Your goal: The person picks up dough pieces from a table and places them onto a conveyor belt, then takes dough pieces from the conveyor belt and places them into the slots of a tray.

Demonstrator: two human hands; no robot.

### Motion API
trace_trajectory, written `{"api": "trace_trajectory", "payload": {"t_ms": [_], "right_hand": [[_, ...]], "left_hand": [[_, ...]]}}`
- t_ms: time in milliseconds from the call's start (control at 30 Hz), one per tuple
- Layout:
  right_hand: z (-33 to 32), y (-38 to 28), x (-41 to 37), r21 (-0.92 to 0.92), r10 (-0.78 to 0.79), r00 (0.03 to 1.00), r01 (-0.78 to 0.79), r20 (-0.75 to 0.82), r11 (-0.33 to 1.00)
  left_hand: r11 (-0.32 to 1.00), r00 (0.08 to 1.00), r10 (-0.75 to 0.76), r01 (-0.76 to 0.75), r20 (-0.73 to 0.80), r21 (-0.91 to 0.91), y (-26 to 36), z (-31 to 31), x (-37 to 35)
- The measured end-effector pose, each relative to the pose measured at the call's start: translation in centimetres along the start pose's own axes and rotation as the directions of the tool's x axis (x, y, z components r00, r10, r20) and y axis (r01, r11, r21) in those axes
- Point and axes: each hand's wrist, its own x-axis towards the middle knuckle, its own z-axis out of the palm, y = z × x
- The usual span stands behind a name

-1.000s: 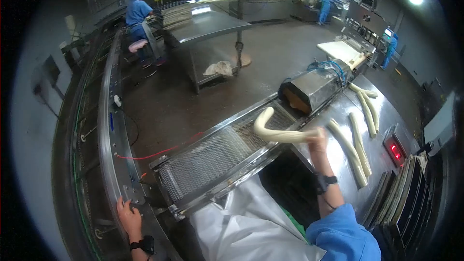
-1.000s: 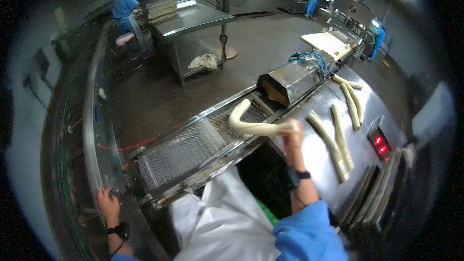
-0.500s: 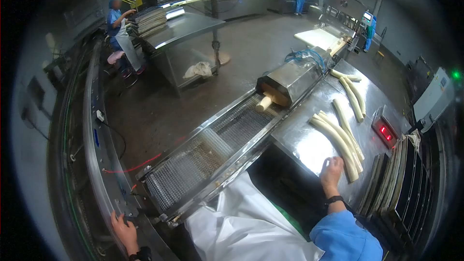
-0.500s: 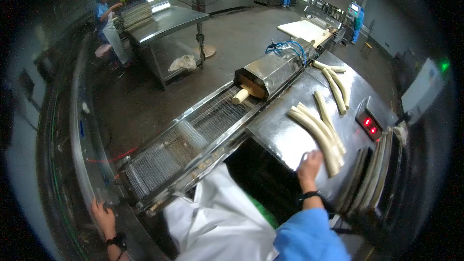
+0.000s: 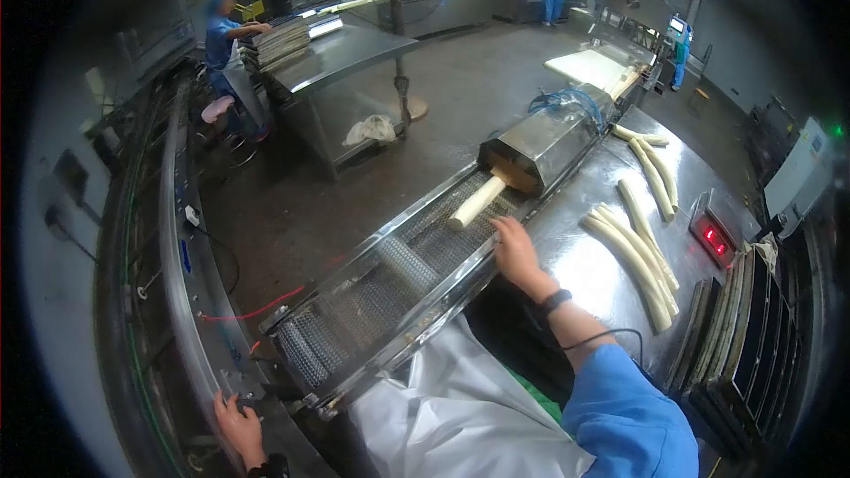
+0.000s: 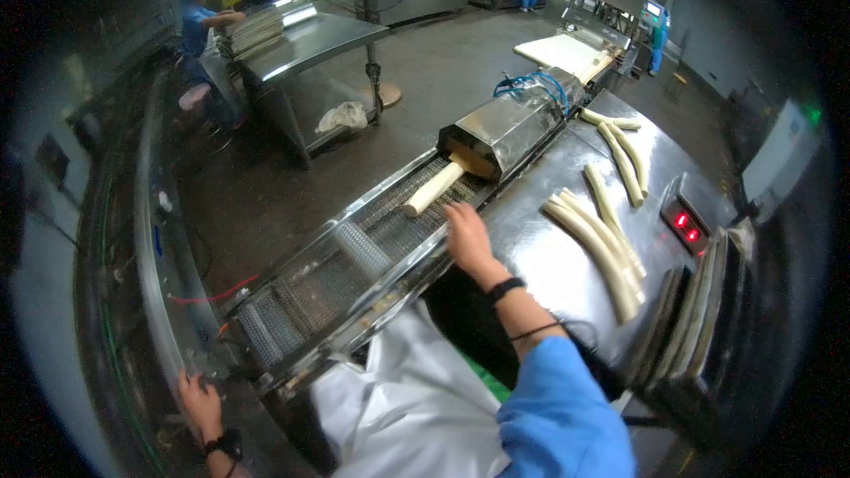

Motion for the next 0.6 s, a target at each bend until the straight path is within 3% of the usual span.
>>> {"api": "trace_trajectory", "payload": {"t_ms": [67,133,200,300,433,533,567,600], "right_hand": [[2.9,-2.6,2.6,0.029,-0.076,0.994,0.074,0.080,0.997],[4.6,-5.0,4.7,-0.074,-0.047,0.903,0.087,0.428,0.993],[6.2,-7.4,5.5,-0.270,-0.009,0.799,0.213,0.601,0.939],[7.6,-9.2,5.6,-0.337,-0.032,0.787,0.301,0.617,0.892],[5.9,-9.4,5.7,-0.337,-0.042,0.821,0.280,0.570,0.899],[3.4,-8.0,5.1,-0.235,-0.043,0.863,0.184,0.503,0.954],[2.5,-6.8,4.5,-0.014,0.091,0.920,-0.093,0.382,0.996],[1.3,-5.3,3.8,0.240,0.258,0.922,-0.331,0.290,0.913]], "left_hand": [[1.000,1.000,-0.023,0.023,0.014,-0.002,0.5,-0.5,0.1],[0.999,0.999,-0.045,0.045,0.025,-0.005,0.6,-0.7,0.1],[1.000,1.000,-0.021,0.021,0.011,0.010,0.5,-0.5,0.1],[1.000,1.000,-0.019,0.019,0.006,0.002,0.8,-0.7,0.2],[1.000,1.000,-0.011,0.011,0.004,-0.008,0.8,-0.7,0.2],[1.000,1.000,-0.010,0.010,0.000,-0.018,0.9,-0.9,0.1],[1.000,1.000,-0.008,0.008,-0.002,-0.024,0.8,-0.8,0.1],[1.000,1.000,-0.005,0.005,-0.006,-0.030,0.7,-0.6,0.2]]}}
